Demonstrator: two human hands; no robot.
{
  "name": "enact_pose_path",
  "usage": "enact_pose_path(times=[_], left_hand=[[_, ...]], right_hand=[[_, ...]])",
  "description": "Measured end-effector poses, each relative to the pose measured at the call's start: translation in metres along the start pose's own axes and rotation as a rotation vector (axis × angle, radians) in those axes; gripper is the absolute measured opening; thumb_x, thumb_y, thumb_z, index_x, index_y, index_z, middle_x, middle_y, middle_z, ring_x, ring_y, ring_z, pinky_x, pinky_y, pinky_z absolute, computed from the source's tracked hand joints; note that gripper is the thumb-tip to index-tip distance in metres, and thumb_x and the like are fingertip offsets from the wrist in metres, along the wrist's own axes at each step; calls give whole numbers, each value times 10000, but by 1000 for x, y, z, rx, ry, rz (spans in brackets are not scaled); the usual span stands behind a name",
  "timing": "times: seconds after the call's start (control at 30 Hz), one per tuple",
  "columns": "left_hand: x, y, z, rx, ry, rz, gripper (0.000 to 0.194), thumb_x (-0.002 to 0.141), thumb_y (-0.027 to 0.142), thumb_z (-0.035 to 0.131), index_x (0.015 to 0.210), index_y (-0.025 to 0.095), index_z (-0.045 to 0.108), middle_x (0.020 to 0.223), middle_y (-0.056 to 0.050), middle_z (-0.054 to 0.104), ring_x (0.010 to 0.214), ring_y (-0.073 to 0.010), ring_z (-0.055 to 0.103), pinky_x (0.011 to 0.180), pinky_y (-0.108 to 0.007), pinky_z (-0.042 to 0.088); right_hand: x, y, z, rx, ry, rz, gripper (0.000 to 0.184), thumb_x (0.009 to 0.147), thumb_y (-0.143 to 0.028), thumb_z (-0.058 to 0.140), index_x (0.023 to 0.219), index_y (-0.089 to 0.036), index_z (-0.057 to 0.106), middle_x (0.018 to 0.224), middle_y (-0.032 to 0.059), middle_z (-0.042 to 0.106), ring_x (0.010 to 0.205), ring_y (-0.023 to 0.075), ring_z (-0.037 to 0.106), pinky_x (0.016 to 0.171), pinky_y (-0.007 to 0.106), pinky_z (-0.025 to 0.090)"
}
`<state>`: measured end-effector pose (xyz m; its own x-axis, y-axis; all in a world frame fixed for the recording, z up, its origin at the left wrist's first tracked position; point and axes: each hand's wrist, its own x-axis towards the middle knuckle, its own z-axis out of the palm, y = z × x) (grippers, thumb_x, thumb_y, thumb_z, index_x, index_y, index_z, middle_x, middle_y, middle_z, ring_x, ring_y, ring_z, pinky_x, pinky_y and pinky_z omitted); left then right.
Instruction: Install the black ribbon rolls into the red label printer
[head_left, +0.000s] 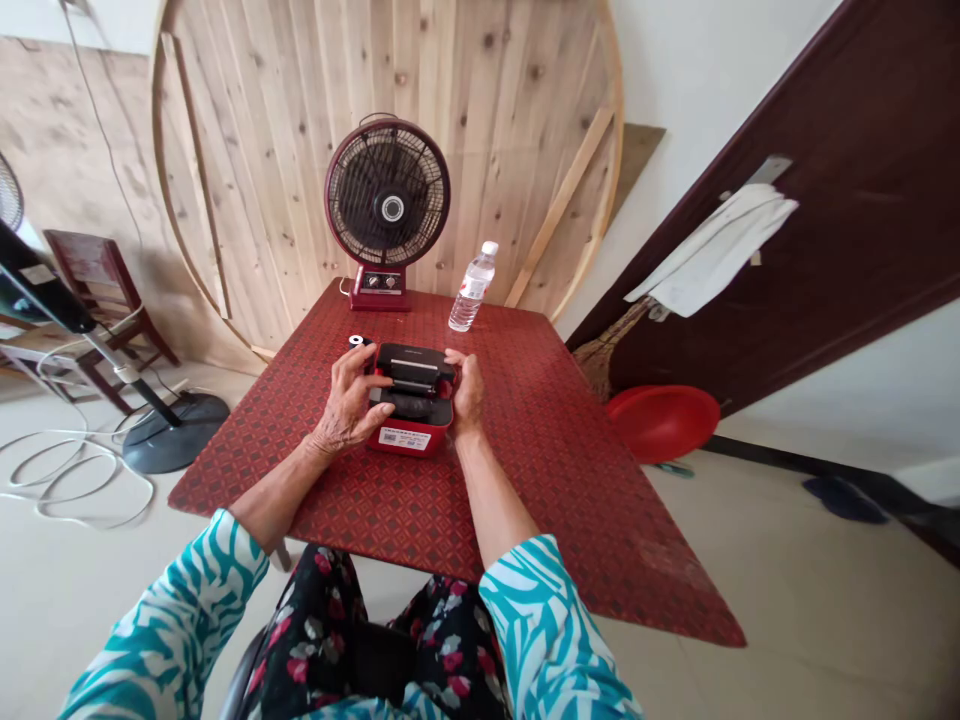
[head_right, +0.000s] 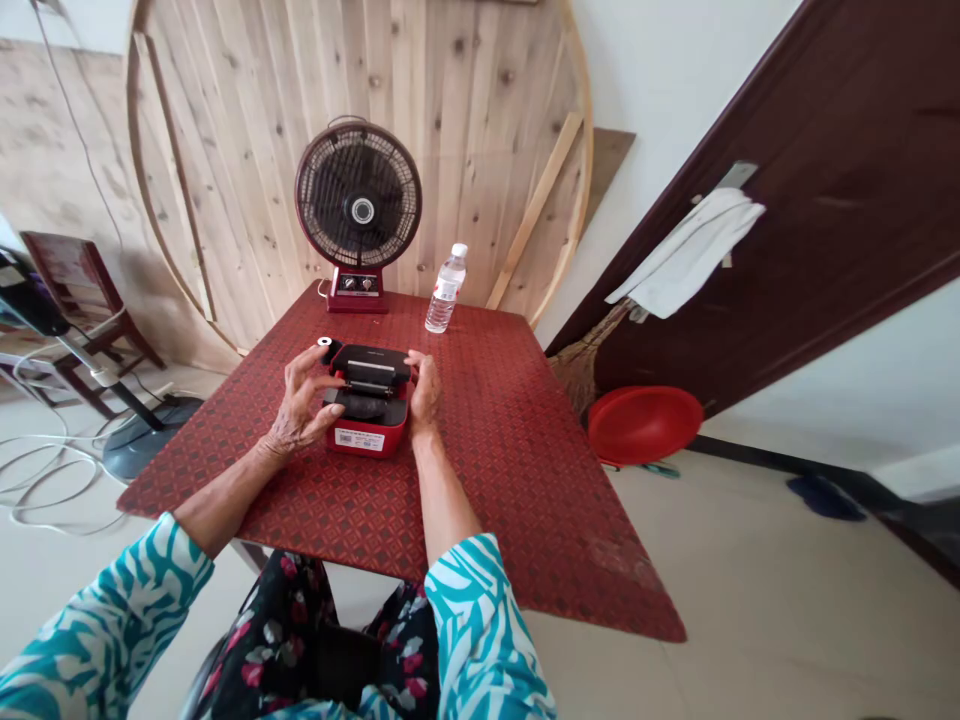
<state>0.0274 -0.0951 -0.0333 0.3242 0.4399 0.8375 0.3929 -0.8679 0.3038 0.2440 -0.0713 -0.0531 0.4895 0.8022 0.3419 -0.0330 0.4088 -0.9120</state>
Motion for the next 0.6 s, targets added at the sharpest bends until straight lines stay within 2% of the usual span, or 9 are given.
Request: enact_pose_path(times=[0.1, 0.2, 0.27, 0.33, 0.47, 0.6], left_hand=[[-1, -2, 0, -29, -16, -92, 631, 967, 644, 390, 1390, 195, 522, 1547, -187, 393, 1444, -320, 359, 1175, -521, 322], [-1, -2, 0, -36, -152, -104, 657, 987, 654, 255, 1343, 208, 581, 1468, -157, 520, 1435, -312, 379, 1189, -517, 284], [0, -2, 0, -68, -207, -94, 612, 998, 616, 269, 1286, 211, 628, 1380, -140, 610, 1414, -310, 402, 1185, -515, 279], [0, -1, 1, -85, -214, -115, 586, 993, 605, 301, 1257, 213, 647, 1326, -130, 653, 1393, -309, 422, 1178, -513, 288], [0, 2, 2, -60, -212, -190, 575, 979, 624, 322, 1199, 223, 671, 1299, -114, 672, 1386, -303, 424, 1181, -505, 291], [3, 3, 1, -61, -203, -174, 487, 973, 576, 392, 1132, 225, 689, 1245, -105, 702, 1345, -306, 454, 1163, -510, 301]], right_hand=[[-20, -5, -2, -50, 39, -9, 502, 903, -646, 364, 793, -230, 621, 1238, 78, 677, 1156, 218, 624, 1022, 405, 484], [-30, -9, -5, -150, 31, -40, 436, 917, -573, 361, 845, -239, 631, 1251, 81, 664, 1200, 216, 588, 1087, 419, 440], [-32, -9, -7, -197, 22, -64, 425, 910, -565, 369, 888, -242, 645, 1212, 77, 676, 1208, 214, 577, 1127, 424, 411], [-32, -8, -7, -177, 29, -49, 442, 891, -587, 397, 977, -240, 658, 1200, 77, 681, 1203, 217, 583, 1135, 432, 411], [-33, -4, -4, -45, 14, 55, 529, 862, -626, 464, 1178, -236, 629, 1325, 89, 647, 1270, 225, 564, 1126, 448, 439], [-28, -4, -2, 97, -33, 169, 624, 834, -640, 506, 1303, -231, 557, 1402, 103, 606, 1277, 235, 584, 1117, 466, 459]])
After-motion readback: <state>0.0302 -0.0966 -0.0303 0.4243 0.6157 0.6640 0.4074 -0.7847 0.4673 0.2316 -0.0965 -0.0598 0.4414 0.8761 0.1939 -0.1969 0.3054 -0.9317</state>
